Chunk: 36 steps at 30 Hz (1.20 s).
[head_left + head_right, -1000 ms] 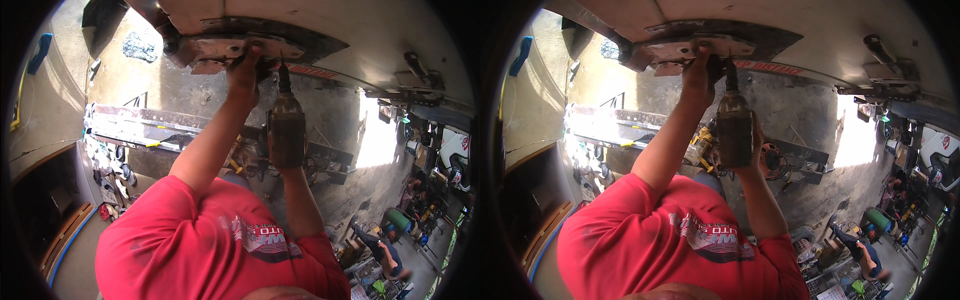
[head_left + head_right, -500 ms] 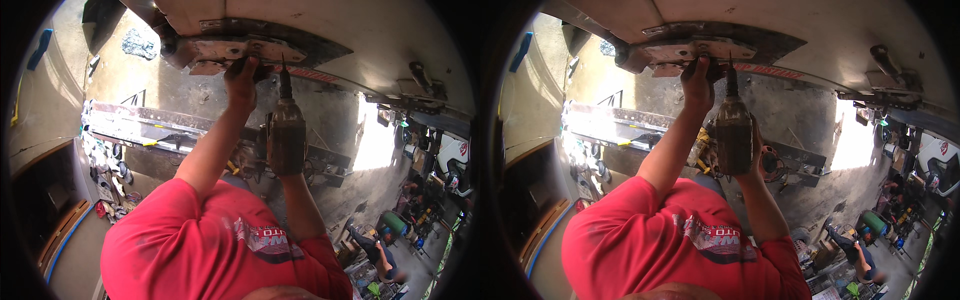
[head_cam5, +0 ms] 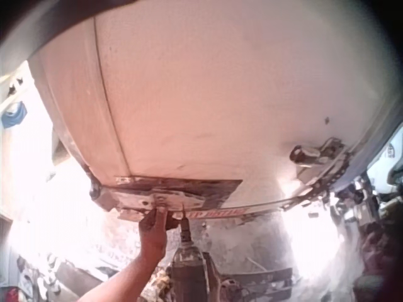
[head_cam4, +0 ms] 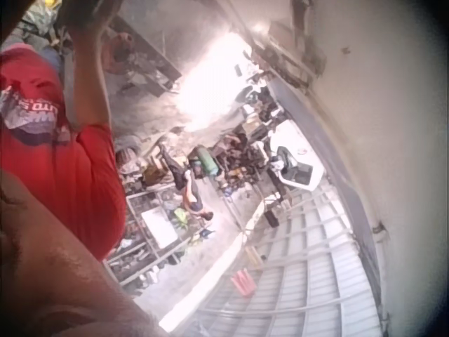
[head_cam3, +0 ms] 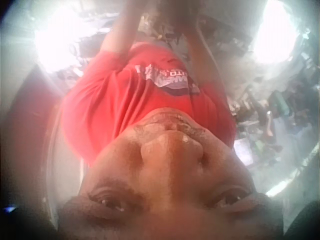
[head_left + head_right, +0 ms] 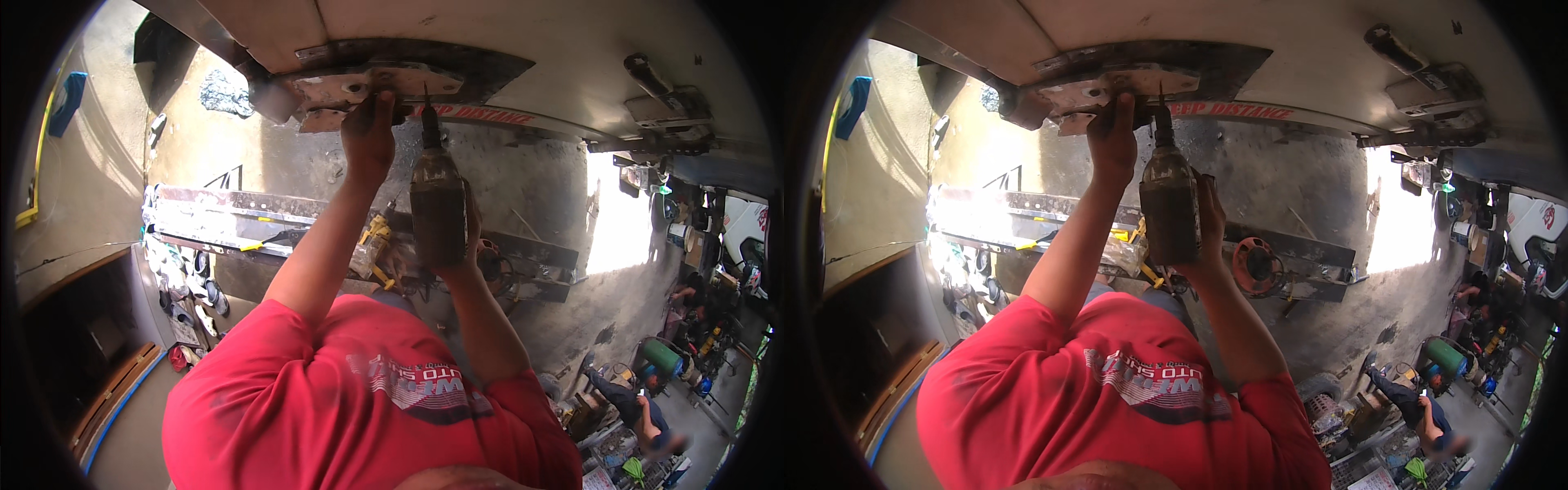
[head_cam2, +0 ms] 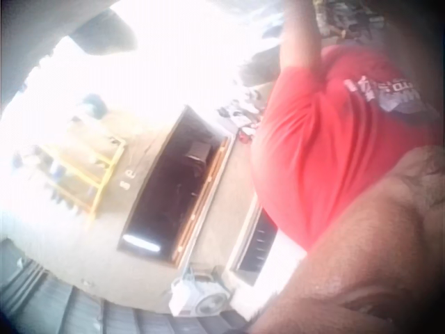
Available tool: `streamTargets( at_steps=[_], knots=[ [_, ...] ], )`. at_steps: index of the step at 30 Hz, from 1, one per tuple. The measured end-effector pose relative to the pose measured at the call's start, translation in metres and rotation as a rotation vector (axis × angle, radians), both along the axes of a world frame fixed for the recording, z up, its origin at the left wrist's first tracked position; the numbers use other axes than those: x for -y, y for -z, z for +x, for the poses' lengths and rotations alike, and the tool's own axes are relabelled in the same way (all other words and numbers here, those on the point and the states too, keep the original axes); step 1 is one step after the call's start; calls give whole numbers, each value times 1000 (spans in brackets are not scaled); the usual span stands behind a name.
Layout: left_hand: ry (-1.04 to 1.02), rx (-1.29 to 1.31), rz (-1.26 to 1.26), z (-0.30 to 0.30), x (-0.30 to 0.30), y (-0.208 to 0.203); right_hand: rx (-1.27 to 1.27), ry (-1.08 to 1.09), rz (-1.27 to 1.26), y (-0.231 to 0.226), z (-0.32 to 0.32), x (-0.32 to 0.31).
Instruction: The person uses a power drill to remove bolts from the underside of a vehicle's rear bumper. They repeatedly pick up bolts from a nearby workbench and use the drill to unscrew them from the vehicle's frame.
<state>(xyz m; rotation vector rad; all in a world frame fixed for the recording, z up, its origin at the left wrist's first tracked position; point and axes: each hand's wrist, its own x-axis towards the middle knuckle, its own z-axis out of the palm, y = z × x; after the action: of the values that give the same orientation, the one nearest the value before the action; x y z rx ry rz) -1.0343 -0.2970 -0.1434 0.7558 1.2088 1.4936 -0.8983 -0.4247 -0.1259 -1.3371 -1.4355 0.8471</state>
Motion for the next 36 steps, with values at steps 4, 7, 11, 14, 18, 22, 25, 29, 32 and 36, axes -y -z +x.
streamTargets(
  at_steps=[4, 7, 11, 14, 18, 22, 25, 29, 32, 36],
  knots=[
    [36, -691, 187, -11, -7, 8, -98, 20, -61, 10, -8, 1],
    [39, -605, 93, 2, -3, -19, -238, 50, -156, 18, -5, 2],
    [-75, 52, -44, 15, -7, -20, -241, 52, -119, 16, -8, 3],
    [-99, -176, -139, 19, -3, -40, -21, 12, 53, 18, 0, 0],
    [-119, -174, -130, 19, -5, -36, 36, -44, 148, 10, 5, -6],
    [-145, -265, -100, 23, -5, -38, 23, -56, 116, 14, 9, -5],
    [-116, -282, -110, 21, -5, -33, 9, -34, 116, 15, 8, -5],
    [-88, -140, -104, 14, -11, -10, -123, -12, 23, 13, 4, 0],
    [-57, -167, -107, 13, -13, -6, -425, 50, -172, 7, 1, 4],
    [-96, -205, -82, 15, -14, -8, -433, 61, -127, 3, 2, 4]
  ],
)
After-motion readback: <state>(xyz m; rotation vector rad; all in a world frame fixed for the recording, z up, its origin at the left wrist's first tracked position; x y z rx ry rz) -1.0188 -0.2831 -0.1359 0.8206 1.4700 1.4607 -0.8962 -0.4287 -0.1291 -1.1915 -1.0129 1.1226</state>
